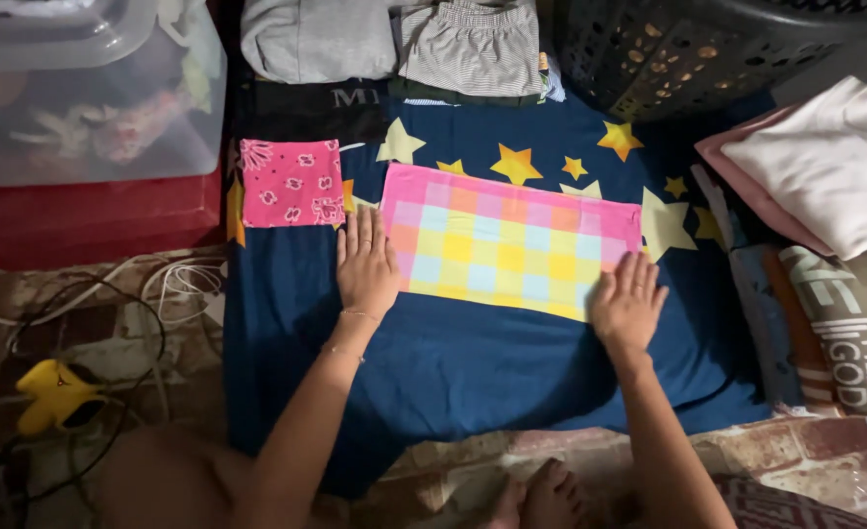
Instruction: Fold various items of clothing and laundry and place them in a basket.
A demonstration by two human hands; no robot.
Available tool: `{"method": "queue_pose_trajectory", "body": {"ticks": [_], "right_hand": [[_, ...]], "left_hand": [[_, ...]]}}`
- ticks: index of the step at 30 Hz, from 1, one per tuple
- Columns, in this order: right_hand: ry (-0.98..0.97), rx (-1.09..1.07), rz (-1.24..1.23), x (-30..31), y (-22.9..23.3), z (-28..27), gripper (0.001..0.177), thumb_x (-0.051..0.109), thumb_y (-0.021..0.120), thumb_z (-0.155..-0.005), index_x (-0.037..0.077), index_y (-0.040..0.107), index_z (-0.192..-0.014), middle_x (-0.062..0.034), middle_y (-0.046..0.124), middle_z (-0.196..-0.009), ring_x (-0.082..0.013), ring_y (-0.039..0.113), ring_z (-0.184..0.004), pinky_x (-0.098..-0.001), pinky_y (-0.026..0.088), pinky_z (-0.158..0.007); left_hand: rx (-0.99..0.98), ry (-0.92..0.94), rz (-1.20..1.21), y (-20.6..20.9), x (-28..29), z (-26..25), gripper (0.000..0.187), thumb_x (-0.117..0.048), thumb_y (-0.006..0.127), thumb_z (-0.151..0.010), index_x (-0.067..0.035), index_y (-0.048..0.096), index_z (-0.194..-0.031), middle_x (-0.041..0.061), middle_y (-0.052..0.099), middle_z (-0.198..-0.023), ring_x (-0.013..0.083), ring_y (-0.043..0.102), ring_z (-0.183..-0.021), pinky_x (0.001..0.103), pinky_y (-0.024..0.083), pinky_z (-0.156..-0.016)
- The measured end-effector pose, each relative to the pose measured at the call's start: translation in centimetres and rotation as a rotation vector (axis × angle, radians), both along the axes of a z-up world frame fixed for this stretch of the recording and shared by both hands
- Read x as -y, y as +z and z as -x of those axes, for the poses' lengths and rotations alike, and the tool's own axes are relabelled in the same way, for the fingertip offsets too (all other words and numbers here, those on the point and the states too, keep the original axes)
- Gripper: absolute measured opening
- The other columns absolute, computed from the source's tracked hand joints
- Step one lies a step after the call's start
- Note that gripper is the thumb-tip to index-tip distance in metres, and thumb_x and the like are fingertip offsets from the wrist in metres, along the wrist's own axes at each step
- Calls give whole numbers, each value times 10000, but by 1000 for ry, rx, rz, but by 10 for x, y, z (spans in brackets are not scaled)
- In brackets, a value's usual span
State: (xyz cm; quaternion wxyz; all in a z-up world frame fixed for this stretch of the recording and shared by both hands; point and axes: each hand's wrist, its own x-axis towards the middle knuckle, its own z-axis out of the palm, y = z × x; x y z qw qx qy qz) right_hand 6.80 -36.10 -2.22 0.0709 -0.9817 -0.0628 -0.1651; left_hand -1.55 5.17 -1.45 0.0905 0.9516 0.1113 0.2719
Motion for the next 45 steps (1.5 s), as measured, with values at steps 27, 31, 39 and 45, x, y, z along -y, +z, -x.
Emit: {"method": "queue_pose_trajectory", "body": {"ticks": [27, 31, 39, 45], "right_hand": [[349, 145, -375, -118, 145, 10, 123, 119, 624, -923, 43, 713, -958, -208, 704, -876, -394, 707, -799, -461, 551, -700], [481, 156, -317, -233, 114, 28, 188, 130, 644, -924, 51, 677, -1091, -214, 708, -893, -404, 691, -711, -492, 547, -630], [687, 20, -257, -301, 58, 62, 367, 159, 669, -872, 31, 583, -1206, -233, 696, -1050, -424, 704, -806, -495, 574, -683], [782, 24, -295, -256, 85, 90, 568, 129, 752, -750, -14, 552, -1262, -258, 601, -1200, -449, 567, -1078, -517, 482, -920]], "left_hand": [[240, -359, 637, 26, 47, 35, 356, -160, 504, -1016, 46, 619, -1283, 220, 661, -1294, 388, 625, -1257, 452, 491, -1098], [184, -176, 1184, -15, 8, 9, 370, -240, 502, -1060, 45, 622, -1264, 210, 700, -1228, 311, 672, -1190, 406, 530, -971], [-135, -9, 1835, 3, -29, -9, 586, -549, 525, -976, -54, 752, -1192, 123, 767, -1044, 272, 713, -902, 375, 551, -744], [-372, 95, 839, 73, -1, -11, 489, -555, 584, -927, -116, 787, -1002, 191, 736, -888, 399, 716, -877, 503, 568, -779]]}}
